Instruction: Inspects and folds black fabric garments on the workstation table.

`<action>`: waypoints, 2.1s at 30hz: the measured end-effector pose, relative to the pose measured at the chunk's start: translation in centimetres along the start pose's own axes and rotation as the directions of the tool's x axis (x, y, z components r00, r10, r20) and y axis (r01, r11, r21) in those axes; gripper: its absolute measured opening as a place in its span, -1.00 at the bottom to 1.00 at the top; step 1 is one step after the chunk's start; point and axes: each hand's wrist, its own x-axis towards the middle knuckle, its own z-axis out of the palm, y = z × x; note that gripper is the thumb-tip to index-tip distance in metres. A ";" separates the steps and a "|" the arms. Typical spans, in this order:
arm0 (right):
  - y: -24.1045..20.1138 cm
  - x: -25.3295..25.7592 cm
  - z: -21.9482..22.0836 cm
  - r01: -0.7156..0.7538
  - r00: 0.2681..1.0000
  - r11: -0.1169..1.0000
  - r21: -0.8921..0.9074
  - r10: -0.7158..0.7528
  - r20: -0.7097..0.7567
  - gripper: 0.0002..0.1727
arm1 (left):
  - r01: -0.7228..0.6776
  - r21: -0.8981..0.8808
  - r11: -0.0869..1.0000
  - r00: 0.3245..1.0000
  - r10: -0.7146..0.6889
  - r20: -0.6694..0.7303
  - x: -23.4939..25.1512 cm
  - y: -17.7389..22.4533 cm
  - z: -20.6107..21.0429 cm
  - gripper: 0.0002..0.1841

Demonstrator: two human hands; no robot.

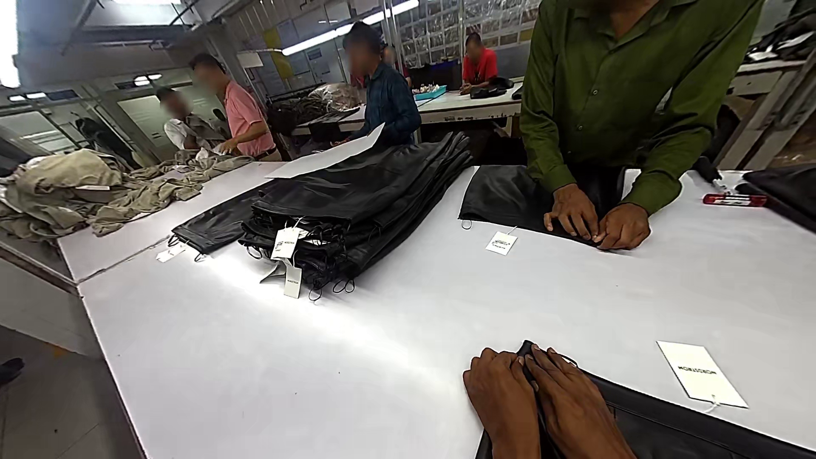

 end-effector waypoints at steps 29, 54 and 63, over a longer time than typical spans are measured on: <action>-1.9 -0.5 -1.5 0.008 0.957 0.983 -0.184 0.047 0.288 -0.14 | -0.010 -0.063 0.998 0.998 0.015 0.066 0.3 -0.7 -0.8 -0.74; -3.1 0.4 -3.8 -0.053 0.907 0.993 -0.104 0.091 0.412 -0.13 | 0.008 -0.164 0.986 0.992 0.013 0.129 -0.3 -0.1 -2.2 -0.70; -3.2 0.5 -4.0 -0.047 0.903 0.994 -0.104 0.086 0.421 -0.13 | 0.018 -0.156 0.988 0.992 0.003 0.130 -0.4 0.1 -2.3 -0.70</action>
